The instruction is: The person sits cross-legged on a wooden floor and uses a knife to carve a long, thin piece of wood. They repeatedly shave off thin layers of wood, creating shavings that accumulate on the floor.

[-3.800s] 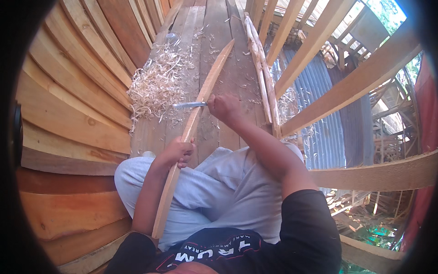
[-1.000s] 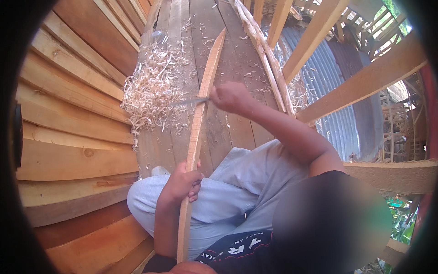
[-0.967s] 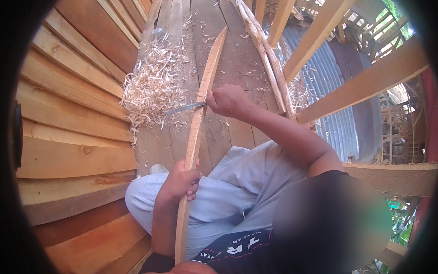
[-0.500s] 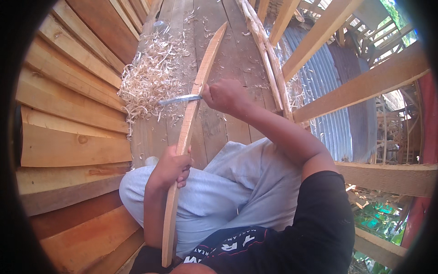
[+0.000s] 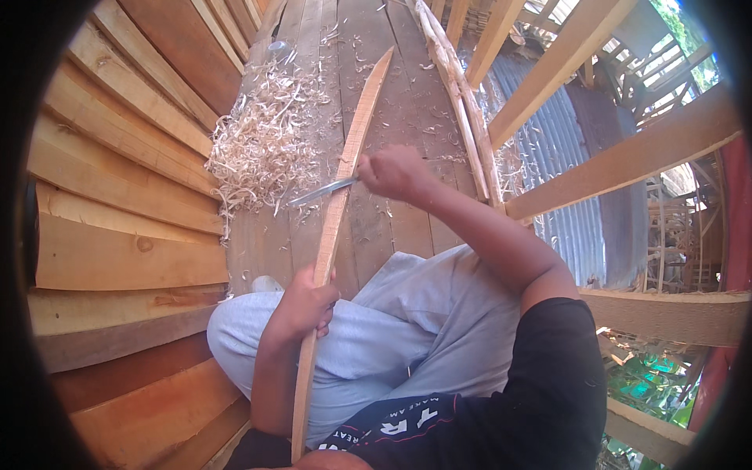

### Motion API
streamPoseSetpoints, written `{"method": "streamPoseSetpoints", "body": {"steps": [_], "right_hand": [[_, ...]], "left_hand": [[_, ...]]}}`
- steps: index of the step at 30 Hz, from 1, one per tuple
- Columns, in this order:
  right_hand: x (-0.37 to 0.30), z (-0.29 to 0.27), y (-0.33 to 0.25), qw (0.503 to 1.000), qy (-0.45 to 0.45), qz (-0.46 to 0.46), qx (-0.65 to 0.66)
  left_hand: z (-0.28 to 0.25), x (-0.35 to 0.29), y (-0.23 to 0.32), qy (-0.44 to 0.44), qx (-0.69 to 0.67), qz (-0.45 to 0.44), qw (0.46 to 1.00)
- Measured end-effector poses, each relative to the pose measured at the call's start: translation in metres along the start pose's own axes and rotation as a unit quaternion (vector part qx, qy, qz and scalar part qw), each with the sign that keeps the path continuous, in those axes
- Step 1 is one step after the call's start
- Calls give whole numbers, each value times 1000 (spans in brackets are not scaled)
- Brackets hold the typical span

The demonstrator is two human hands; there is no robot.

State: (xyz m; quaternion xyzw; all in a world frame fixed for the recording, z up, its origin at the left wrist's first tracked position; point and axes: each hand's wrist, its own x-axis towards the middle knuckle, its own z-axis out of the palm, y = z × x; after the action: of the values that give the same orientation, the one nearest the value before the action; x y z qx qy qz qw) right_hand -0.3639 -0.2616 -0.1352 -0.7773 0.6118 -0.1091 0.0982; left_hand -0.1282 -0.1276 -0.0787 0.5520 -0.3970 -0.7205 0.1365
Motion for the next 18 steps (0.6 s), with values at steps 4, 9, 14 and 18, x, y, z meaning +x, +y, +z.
{"method": "streamPoseSetpoints", "body": {"steps": [4, 9, 14, 18], "right_hand": [[20, 15, 35, 995, 73, 63, -3], [9, 17, 10, 997, 82, -7, 6], [-7, 8, -21, 999, 49, 12, 7], [14, 20, 11, 992, 126, -3, 19]], "left_hand": [[-6, 5, 0, 15, 19, 4, 1000], [0, 3, 2, 32, 55, 25, 998], [-11, 3, 5, 33, 24, -1, 999], [-1, 4, -5, 40, 39, 46, 997]]}}
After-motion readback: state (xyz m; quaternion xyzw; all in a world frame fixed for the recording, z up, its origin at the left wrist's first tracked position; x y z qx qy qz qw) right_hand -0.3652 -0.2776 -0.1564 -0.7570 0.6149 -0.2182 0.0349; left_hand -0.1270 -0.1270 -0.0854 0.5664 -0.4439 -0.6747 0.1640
